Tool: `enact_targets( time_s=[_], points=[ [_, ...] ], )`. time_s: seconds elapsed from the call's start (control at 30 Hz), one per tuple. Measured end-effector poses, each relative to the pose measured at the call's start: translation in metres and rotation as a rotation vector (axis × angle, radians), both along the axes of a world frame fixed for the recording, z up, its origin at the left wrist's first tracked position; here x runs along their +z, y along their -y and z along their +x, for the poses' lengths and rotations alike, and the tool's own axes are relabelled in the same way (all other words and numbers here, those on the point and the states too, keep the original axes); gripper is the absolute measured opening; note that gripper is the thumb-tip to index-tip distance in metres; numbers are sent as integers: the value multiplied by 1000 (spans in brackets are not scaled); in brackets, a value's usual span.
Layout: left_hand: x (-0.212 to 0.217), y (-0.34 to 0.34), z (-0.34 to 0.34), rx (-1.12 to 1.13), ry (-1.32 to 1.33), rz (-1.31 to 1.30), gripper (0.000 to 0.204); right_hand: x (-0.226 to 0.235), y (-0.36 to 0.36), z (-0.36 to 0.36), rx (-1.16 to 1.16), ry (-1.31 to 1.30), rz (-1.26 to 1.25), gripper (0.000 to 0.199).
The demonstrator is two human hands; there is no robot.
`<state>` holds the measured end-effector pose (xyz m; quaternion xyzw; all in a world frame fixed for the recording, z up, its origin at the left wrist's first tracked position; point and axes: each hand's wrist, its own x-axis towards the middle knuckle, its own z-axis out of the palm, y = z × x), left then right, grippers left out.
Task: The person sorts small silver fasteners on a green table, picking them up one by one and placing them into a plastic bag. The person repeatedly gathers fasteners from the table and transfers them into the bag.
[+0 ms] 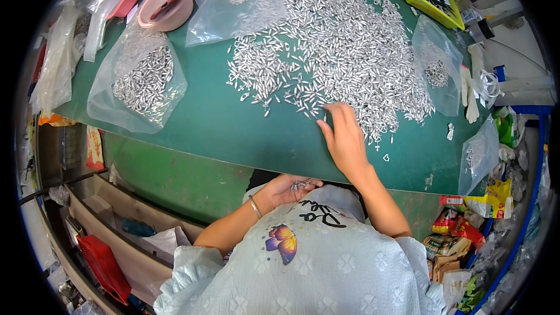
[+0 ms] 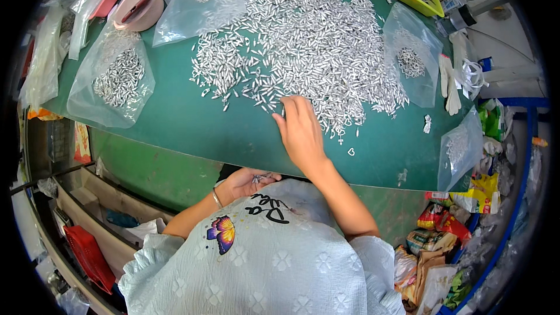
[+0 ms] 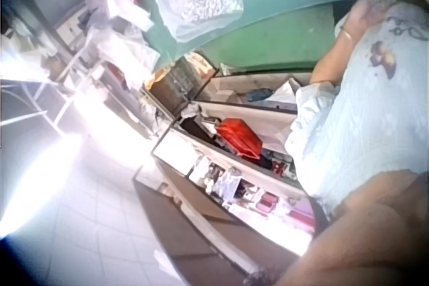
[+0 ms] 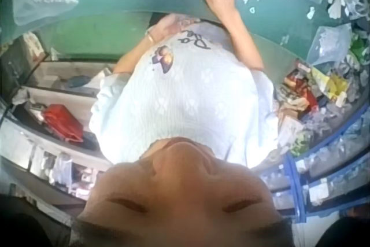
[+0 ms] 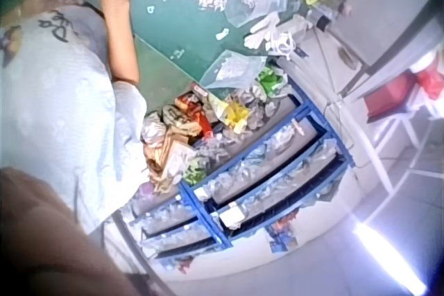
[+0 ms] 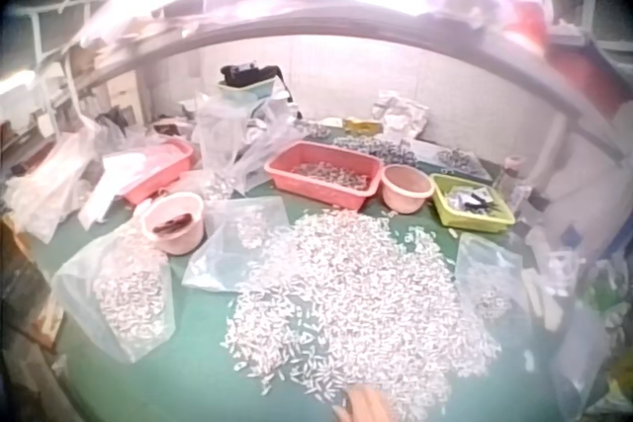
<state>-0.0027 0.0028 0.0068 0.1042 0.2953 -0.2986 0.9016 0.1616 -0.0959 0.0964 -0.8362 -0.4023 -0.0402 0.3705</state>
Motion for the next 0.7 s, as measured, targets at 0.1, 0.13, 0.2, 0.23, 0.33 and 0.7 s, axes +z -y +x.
enact_targets(
  time_s=[0.1,0.13,0.2,0.23,0.33,0.7],
  points=[
    [-8,-4,-9,103,77,-32,30,-15,9,-13,51,-116,-184,15],
    [-5,-6,-10,117,53,-55,31,-14,16,-22,125,-151,-183,14],
    [5,-10,-9,143,5,-105,31,-8,31,-40,268,-220,-182,12],
    [9,-11,-9,171,-10,-162,32,-3,34,-44,379,-273,-178,13],
    [18,-15,-6,212,-25,-273,36,7,34,-45,501,-340,-99,16],
    [-8,-11,-11,170,-33,-179,23,-16,-2,5,110,-24,-104,21]
  ],
)
